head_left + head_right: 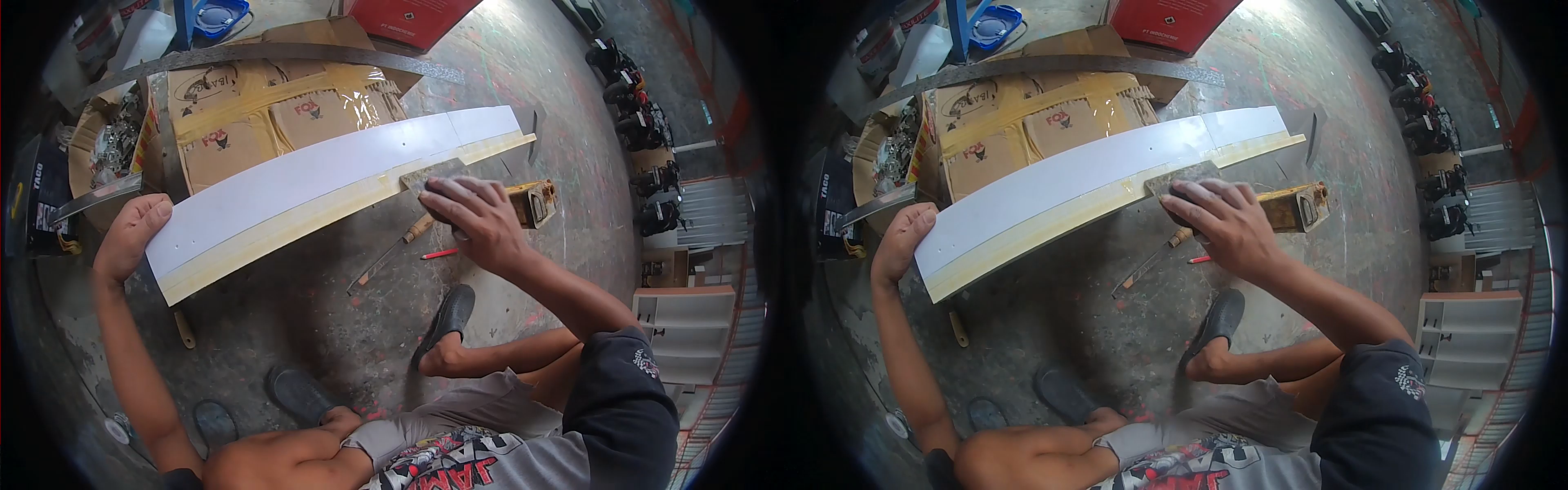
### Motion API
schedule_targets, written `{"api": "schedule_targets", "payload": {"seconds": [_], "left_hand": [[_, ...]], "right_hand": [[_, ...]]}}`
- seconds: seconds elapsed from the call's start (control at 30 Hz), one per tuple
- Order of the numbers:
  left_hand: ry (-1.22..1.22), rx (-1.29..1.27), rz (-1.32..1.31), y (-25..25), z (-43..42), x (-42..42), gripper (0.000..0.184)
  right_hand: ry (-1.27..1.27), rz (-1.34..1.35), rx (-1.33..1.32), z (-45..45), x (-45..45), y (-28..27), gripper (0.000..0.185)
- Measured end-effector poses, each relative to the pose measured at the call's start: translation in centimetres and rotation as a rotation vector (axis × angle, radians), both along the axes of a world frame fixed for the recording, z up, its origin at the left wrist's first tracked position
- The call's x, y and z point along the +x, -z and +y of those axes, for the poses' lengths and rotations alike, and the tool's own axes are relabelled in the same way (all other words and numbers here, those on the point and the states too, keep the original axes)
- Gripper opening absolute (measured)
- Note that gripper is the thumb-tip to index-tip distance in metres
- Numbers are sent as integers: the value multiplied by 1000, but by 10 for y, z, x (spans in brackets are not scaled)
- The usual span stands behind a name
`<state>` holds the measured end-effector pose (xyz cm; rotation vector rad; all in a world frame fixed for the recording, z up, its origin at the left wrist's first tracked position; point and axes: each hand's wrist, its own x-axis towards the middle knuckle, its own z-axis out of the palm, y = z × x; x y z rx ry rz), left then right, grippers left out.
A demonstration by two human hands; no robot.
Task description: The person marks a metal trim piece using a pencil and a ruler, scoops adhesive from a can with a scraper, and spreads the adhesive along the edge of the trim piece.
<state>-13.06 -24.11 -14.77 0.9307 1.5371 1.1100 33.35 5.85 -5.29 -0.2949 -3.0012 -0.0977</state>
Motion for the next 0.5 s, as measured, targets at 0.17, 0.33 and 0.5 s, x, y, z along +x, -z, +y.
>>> {"api": "schedule_targets", "payload": {"seconds": [0.17, 0.33, 0.5], "left_hand": [[-1, -3, -12, 0, 1, 0, 43], [17, -8, 4, 1, 0, -3, 44], [3, 3, 10, 4, 0, -4, 44]], "right_hand": [[12, -66, -49, -16, 36, 23, 71], [51, 109, 52, 2, 18, 18, 67], [30, 23, -19, 8, 19, 12, 64]]}}
